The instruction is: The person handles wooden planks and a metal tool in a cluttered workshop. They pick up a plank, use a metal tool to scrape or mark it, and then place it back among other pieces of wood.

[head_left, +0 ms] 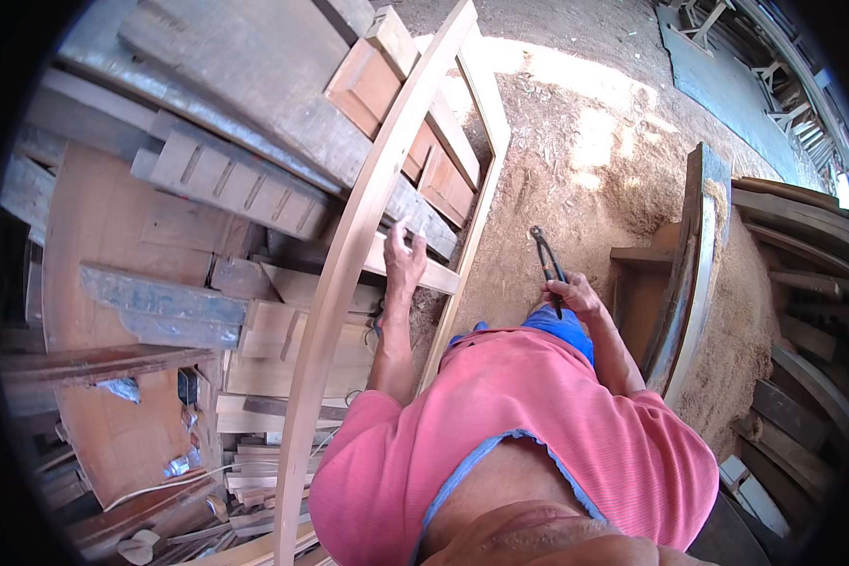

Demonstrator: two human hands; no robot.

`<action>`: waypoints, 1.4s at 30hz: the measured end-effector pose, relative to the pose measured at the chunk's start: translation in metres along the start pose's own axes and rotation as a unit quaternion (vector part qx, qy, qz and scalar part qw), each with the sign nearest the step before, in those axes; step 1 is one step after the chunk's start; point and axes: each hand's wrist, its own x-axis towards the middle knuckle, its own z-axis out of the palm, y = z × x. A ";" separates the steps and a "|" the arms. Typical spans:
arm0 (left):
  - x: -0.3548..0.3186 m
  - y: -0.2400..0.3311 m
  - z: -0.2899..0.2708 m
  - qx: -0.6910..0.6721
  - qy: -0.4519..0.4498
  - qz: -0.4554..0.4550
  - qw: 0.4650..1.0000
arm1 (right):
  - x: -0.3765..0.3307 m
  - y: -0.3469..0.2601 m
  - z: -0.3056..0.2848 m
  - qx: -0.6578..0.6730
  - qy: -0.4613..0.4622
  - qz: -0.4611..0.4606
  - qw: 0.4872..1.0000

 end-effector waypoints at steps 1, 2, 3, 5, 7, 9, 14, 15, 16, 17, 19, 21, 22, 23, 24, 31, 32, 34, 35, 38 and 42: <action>0.026 0.007 -0.001 0.036 0.026 0.027 0.999 | 0.008 -0.005 -0.013 0.034 0.017 0.000 0.999; 0.049 0.010 0.002 0.055 0.054 0.031 0.997 | 0.016 -0.011 -0.027 0.067 0.033 0.001 0.997; 0.069 0.012 0.005 0.073 0.086 0.034 0.993 | 0.027 -0.018 -0.044 0.097 0.047 0.001 0.994; 0.111 0.025 0.023 0.091 0.118 0.074 0.986 | 0.060 -0.025 -0.088 0.074 0.063 0.000 0.995; 0.146 0.025 0.051 0.104 0.149 0.072 0.981 | 0.092 -0.041 -0.123 0.048 0.081 0.020 0.995; 0.166 0.019 0.081 0.095 0.155 0.017 0.983 | 0.132 -0.065 -0.157 -0.006 0.082 0.039 0.996; 0.211 0.033 0.158 0.068 0.184 -0.061 0.979 | 0.242 -0.182 -0.234 -0.129 0.052 0.007 0.990; 0.222 0.044 0.171 0.081 0.178 -0.039 0.980 | 0.264 -0.201 -0.249 -0.119 0.054 -0.015 0.991; 0.234 0.050 0.176 0.123 0.163 -0.007 0.979 | 0.286 -0.230 -0.257 -0.139 0.045 -0.019 0.989; 0.244 0.058 0.181 0.142 0.150 -0.016 0.978 | 0.309 -0.256 -0.264 -0.159 0.036 -0.023 0.986; 0.275 0.066 0.189 0.146 0.139 -0.036 0.979 | 0.358 -0.295 -0.269 -0.147 0.058 -0.067 0.985; 0.317 0.073 0.191 0.133 0.144 -0.033 0.980 | 0.404 -0.329 -0.276 -0.148 0.018 -0.090 0.985; 0.341 0.075 0.195 0.120 0.148 -0.029 0.981 | 0.428 -0.360 -0.278 -0.181 0.026 -0.073 0.980; 0.361 0.073 0.197 0.125 0.140 -0.008 0.982 | 0.438 -0.363 -0.273 -0.150 0.033 -0.069 0.986; 0.394 0.075 0.205 0.123 0.147 0.018 0.981 | 0.452 -0.377 -0.273 -0.129 0.039 -0.079 0.988; 0.552 0.065 0.235 0.183 0.063 0.051 0.980 | 0.535 -0.429 -0.270 -0.082 -0.003 -0.041 0.996; 0.568 0.061 0.239 0.192 0.041 0.029 0.980 | 0.551 -0.441 -0.271 -0.101 -0.015 -0.039 0.994; 0.594 0.055 0.251 0.256 0.006 -0.020 0.966 | 0.592 -0.462 -0.279 -0.146 -0.043 -0.028 0.988; 0.606 0.052 0.256 0.237 -0.008 -0.075 0.968 | 0.616 -0.476 -0.281 -0.172 -0.050 -0.027 0.983; 0.625 0.042 0.281 0.228 0.028 -0.163 0.960 | 0.701 -0.506 -0.288 -0.258 -0.099 -0.051 0.960; 0.649 0.039 0.305 0.290 0.136 -0.310 0.895 | 0.820 -0.561 -0.277 -0.365 -0.158 -0.103 0.912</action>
